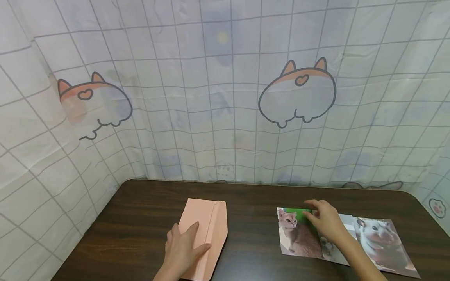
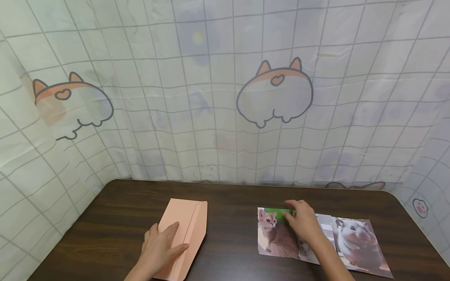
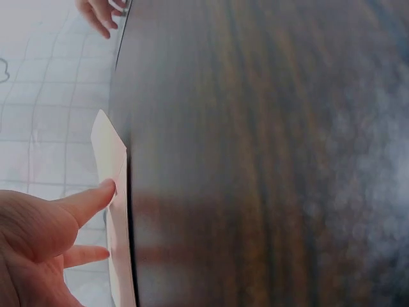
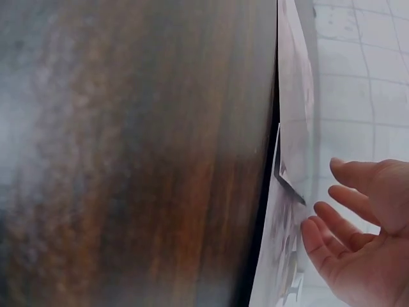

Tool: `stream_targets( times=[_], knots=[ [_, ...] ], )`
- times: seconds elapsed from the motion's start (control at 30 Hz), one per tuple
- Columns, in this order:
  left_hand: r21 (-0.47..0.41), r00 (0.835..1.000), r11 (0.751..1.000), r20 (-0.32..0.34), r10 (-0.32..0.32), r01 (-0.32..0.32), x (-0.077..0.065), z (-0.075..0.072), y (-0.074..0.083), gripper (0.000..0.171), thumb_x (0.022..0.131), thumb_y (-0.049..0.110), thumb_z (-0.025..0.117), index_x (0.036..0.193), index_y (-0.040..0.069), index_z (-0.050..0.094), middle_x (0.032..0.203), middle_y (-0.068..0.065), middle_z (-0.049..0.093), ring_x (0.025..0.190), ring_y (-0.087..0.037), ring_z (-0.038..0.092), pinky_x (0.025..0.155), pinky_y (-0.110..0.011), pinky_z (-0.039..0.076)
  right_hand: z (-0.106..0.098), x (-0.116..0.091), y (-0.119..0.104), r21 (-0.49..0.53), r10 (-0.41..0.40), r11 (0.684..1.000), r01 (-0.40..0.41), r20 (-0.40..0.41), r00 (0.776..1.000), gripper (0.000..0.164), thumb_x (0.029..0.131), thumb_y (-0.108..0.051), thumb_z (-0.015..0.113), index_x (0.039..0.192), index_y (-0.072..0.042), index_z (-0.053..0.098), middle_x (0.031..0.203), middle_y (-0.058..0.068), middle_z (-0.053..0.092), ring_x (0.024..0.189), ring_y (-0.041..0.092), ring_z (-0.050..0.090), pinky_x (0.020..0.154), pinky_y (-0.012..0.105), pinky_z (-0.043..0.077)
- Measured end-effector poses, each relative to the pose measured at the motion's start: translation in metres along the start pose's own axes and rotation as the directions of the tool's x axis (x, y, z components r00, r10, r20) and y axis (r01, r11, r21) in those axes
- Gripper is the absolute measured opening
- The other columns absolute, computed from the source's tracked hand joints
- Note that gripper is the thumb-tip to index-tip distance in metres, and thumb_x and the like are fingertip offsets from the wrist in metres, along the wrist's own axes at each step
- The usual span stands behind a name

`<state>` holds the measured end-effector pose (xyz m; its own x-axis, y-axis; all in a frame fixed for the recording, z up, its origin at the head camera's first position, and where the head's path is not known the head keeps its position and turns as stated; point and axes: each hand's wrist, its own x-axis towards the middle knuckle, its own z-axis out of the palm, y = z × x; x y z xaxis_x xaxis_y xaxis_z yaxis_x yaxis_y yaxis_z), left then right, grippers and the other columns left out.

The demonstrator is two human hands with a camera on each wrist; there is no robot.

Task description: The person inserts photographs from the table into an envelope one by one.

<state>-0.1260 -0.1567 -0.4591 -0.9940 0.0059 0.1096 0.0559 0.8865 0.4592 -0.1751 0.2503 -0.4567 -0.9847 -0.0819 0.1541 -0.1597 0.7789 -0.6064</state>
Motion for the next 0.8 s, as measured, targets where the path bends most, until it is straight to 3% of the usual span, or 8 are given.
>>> stream_targets(
  times=[0.13, 0.43, 0.8],
  knots=[
    [-0.002, 1.000, 1.000, 0.000, 0.006, -0.006, 0.000, 0.001, 0.000, 0.070, 0.079, 0.041, 0.090, 0.136, 0.008, 0.069, 0.137, -0.046, 0.044, 0.123, -0.062, 0.045, 0.093, -0.076, 0.043, -0.001, 0.002, 0.004, -0.019, 0.004, 1.000, -0.004, -0.006, 1.000, 0.037, 0.095, -0.009, 0.075, 0.123, 0.013, 0.067, 0.110, 0.030, 0.065, 0.091, 0.035, 0.067, 0.080, 0.053, 0.056],
    [0.022, 1.000, 1.000, -0.010, 0.013, -0.012, 0.000, 0.000, 0.002, 0.066, 0.079, 0.042, 0.089, 0.134, 0.011, 0.071, 0.126, -0.034, 0.051, 0.113, -0.050, 0.048, 0.086, -0.068, 0.044, -0.005, 0.006, 0.008, -0.067, 0.061, 0.996, -0.061, 0.003, 0.998, 0.035, 0.094, -0.013, 0.078, 0.116, 0.013, 0.069, 0.103, 0.023, 0.067, 0.098, 0.037, 0.059, 0.086, 0.057, 0.051],
    [0.016, 1.000, 1.000, 0.002, -0.026, 0.026, 0.003, -0.003, 0.003, 0.062, 0.080, 0.041, 0.089, 0.133, 0.014, 0.073, 0.126, -0.034, 0.052, 0.112, -0.049, 0.047, 0.083, -0.064, 0.042, -0.005, 0.008, 0.013, -0.061, 0.086, 0.994, -0.086, 0.007, 0.996, 0.024, 0.090, -0.012, 0.081, 0.102, 0.006, 0.071, 0.095, 0.017, 0.061, 0.091, 0.031, 0.055, 0.081, 0.050, 0.049]
  ],
)
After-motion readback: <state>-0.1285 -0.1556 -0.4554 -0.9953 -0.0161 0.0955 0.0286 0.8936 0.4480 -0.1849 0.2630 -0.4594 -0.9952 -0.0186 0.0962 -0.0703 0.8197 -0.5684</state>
